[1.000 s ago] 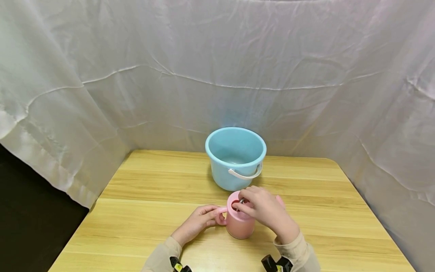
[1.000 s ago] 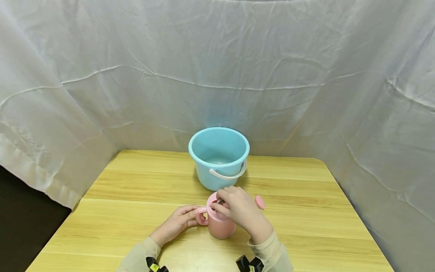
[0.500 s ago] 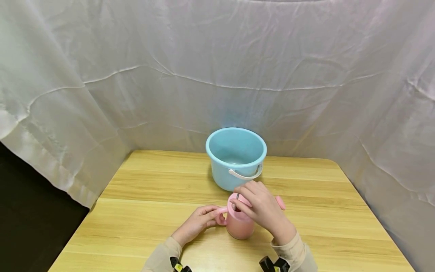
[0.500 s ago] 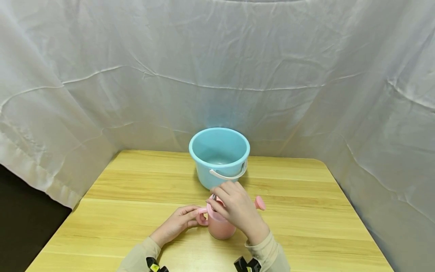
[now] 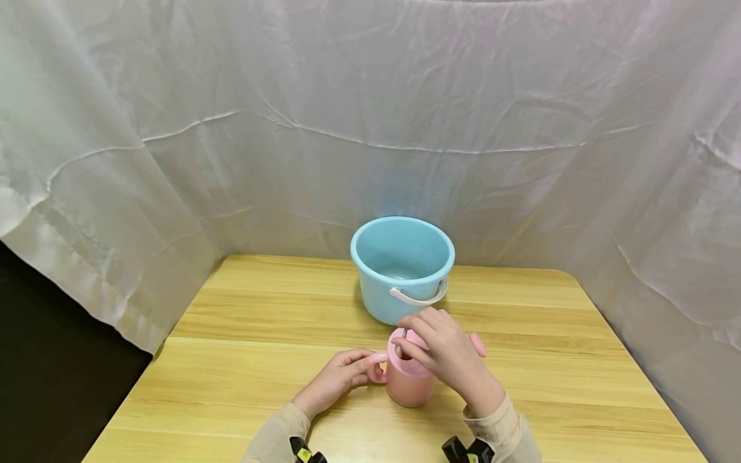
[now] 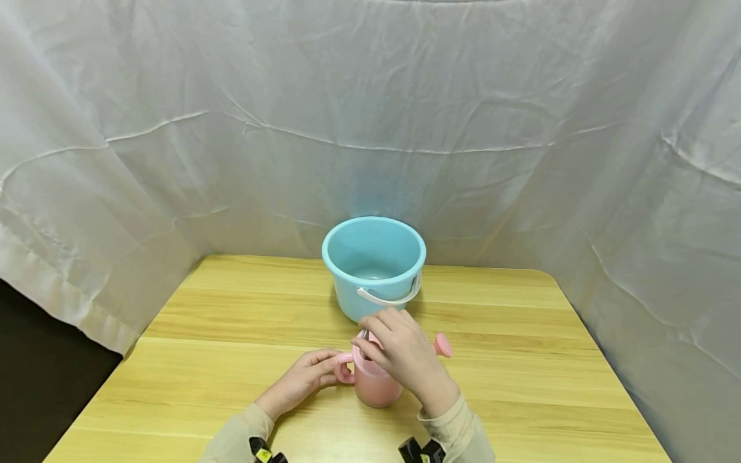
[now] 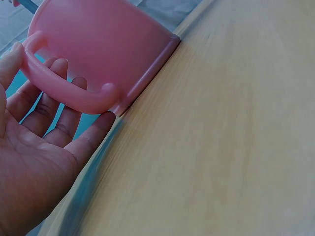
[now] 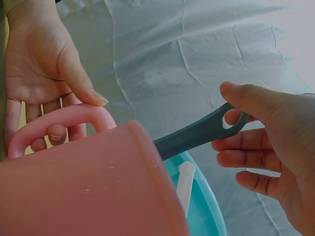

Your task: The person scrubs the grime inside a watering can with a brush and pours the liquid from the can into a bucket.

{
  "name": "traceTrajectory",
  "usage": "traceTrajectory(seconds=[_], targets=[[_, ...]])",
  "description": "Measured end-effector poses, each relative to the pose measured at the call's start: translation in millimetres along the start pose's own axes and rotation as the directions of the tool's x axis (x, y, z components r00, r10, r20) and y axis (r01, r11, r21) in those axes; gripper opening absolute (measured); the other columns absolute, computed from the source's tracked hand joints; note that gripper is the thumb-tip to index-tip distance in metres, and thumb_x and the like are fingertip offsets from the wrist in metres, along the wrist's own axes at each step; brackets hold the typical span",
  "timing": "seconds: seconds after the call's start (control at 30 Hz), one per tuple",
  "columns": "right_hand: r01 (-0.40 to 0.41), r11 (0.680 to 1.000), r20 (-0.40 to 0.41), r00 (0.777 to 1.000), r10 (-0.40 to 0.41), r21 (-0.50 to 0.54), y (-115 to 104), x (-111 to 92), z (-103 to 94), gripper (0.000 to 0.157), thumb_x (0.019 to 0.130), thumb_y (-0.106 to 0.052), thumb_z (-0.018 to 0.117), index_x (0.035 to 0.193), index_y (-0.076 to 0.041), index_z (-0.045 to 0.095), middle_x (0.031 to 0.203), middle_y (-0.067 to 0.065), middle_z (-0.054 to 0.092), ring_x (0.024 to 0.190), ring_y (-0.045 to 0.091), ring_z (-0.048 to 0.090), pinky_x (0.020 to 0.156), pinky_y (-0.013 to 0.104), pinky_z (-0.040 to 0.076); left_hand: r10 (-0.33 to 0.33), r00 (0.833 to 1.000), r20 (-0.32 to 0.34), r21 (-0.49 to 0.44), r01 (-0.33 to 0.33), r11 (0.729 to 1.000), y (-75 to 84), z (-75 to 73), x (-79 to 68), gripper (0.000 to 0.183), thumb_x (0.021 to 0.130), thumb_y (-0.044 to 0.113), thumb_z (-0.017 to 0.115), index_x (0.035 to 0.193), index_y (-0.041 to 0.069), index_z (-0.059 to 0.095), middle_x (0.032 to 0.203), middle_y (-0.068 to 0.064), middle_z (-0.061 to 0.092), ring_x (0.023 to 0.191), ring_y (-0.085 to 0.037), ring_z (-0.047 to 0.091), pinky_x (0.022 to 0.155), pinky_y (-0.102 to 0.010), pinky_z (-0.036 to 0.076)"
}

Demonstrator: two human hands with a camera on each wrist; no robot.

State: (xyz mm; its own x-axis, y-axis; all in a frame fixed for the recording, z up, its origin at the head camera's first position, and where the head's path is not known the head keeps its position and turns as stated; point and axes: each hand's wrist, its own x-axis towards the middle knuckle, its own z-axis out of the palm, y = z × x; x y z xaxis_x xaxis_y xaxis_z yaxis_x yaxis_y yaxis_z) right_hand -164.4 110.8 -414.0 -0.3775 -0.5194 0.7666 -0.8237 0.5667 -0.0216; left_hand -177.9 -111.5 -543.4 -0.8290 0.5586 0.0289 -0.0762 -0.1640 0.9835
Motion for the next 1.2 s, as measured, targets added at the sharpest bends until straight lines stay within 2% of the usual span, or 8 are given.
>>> traceTrajectory(seconds=[0.17, 0.33, 0.53, 0.67, 0.87, 1.07, 1.2], targets=[[-0.001, 1.0, 0.036, 0.999, 0.001, -0.01, 2, -2, 6.0, 0.013, 0.083, -0.027, 0.074, 0.086, -0.016, 0.067, 0.08, -0.006, 0.061, 0.073, 0.009, 0.052, 0.066, 0.025, 0.045, 0.001, 1.0, -0.004, 0.008, -0.001, 1.0, -0.3, 0.1, 0.7, 0.037, 0.102, 0.028, 0.05, 0.097, -0.008, 0.058, 0.099, -0.007, 0.063, 0.102, -0.024, 0.067, 0.098, -0.039, 0.055], [-0.02, 1.0, 0.088, 0.996, 0.021, -0.016, 3, -4, 9.8, 0.018, 0.077, -0.028, 0.079, 0.084, -0.017, 0.066, 0.077, -0.005, 0.061, 0.072, 0.008, 0.052, 0.064, 0.024, 0.043, 0.007, 1.0, -0.005, 0.011, -0.007, 1.0, -0.2, -0.1, 0.2, 0.038, 0.102, 0.028, 0.05, 0.096, -0.009, 0.058, 0.098, -0.007, 0.062, 0.102, -0.024, 0.067, 0.097, -0.038, 0.056], [-0.072, 0.996, 0.165, 0.983, 0.08, -0.052, 3, -6, 12.0, 0.014, 0.079, -0.029, 0.078, 0.088, -0.021, 0.07, 0.08, -0.007, 0.065, 0.074, 0.008, 0.055, 0.065, 0.024, 0.044, 0.028, 1.0, 0.005, 0.005, -0.028, 1.0, -0.8, -0.4, -0.7, 0.036, 0.103, 0.027, 0.049, 0.101, -0.007, 0.059, 0.099, -0.007, 0.063, 0.102, -0.022, 0.068, 0.096, -0.037, 0.056], [-0.082, 0.994, 0.184, 0.978, 0.094, -0.073, 5, -7, 13.3, 0.02, 0.078, -0.029, 0.079, 0.096, -0.021, 0.072, 0.088, -0.008, 0.069, 0.08, 0.009, 0.06, 0.066, 0.025, 0.046, 0.044, 0.999, 0.017, 0.001, -0.044, 0.999, -1.6, -1.0, -1.1, 0.036, 0.103, 0.026, 0.048, 0.103, -0.009, 0.059, 0.1, -0.007, 0.063, 0.102, -0.022, 0.068, 0.097, -0.038, 0.056], [-0.069, 0.994, 0.192, 0.978, 0.085, -0.088, 7, -7, 13.9, 0.03, 0.075, -0.031, 0.082, 0.101, -0.02, 0.073, 0.09, -0.007, 0.071, 0.081, 0.011, 0.061, 0.065, 0.025, 0.045, 0.019, 1.0, 0.006, 0.004, -0.019, 1.0, 0.1, -0.1, -1.1, 0.036, 0.102, 0.027, 0.049, 0.105, -0.007, 0.06, 0.099, -0.006, 0.063, 0.103, -0.023, 0.068, 0.098, -0.038, 0.056], [-0.07, 0.994, 0.169, 0.982, 0.084, -0.086, 8, -8, 15.6, 0.02, 0.076, -0.031, 0.08, 0.09, -0.021, 0.071, 0.082, -0.009, 0.067, 0.077, 0.009, 0.058, 0.064, 0.023, 0.043, -0.009, 1.0, -0.006, 0.006, 0.009, 1.0, 3.0, 1.1, -1.2, 0.036, 0.102, 0.029, 0.051, 0.105, -0.005, 0.061, 0.099, -0.006, 0.063, 0.104, -0.024, 0.067, 0.098, -0.038, 0.055], [-0.048, 0.995, 0.101, 0.993, 0.056, -0.082, 9, -8, 18.2, 0.019, 0.073, -0.027, 0.082, 0.084, -0.019, 0.069, 0.076, -0.008, 0.065, 0.072, 0.009, 0.054, 0.062, 0.023, 0.042, -0.011, 1.0, -0.004, 0.006, 0.011, 1.0, 3.1, 1.1, -0.9, 0.036, 0.102, 0.029, 0.05, 0.104, -0.006, 0.061, 0.1, -0.006, 0.063, 0.104, -0.024, 0.067, 0.098, -0.038, 0.055]])
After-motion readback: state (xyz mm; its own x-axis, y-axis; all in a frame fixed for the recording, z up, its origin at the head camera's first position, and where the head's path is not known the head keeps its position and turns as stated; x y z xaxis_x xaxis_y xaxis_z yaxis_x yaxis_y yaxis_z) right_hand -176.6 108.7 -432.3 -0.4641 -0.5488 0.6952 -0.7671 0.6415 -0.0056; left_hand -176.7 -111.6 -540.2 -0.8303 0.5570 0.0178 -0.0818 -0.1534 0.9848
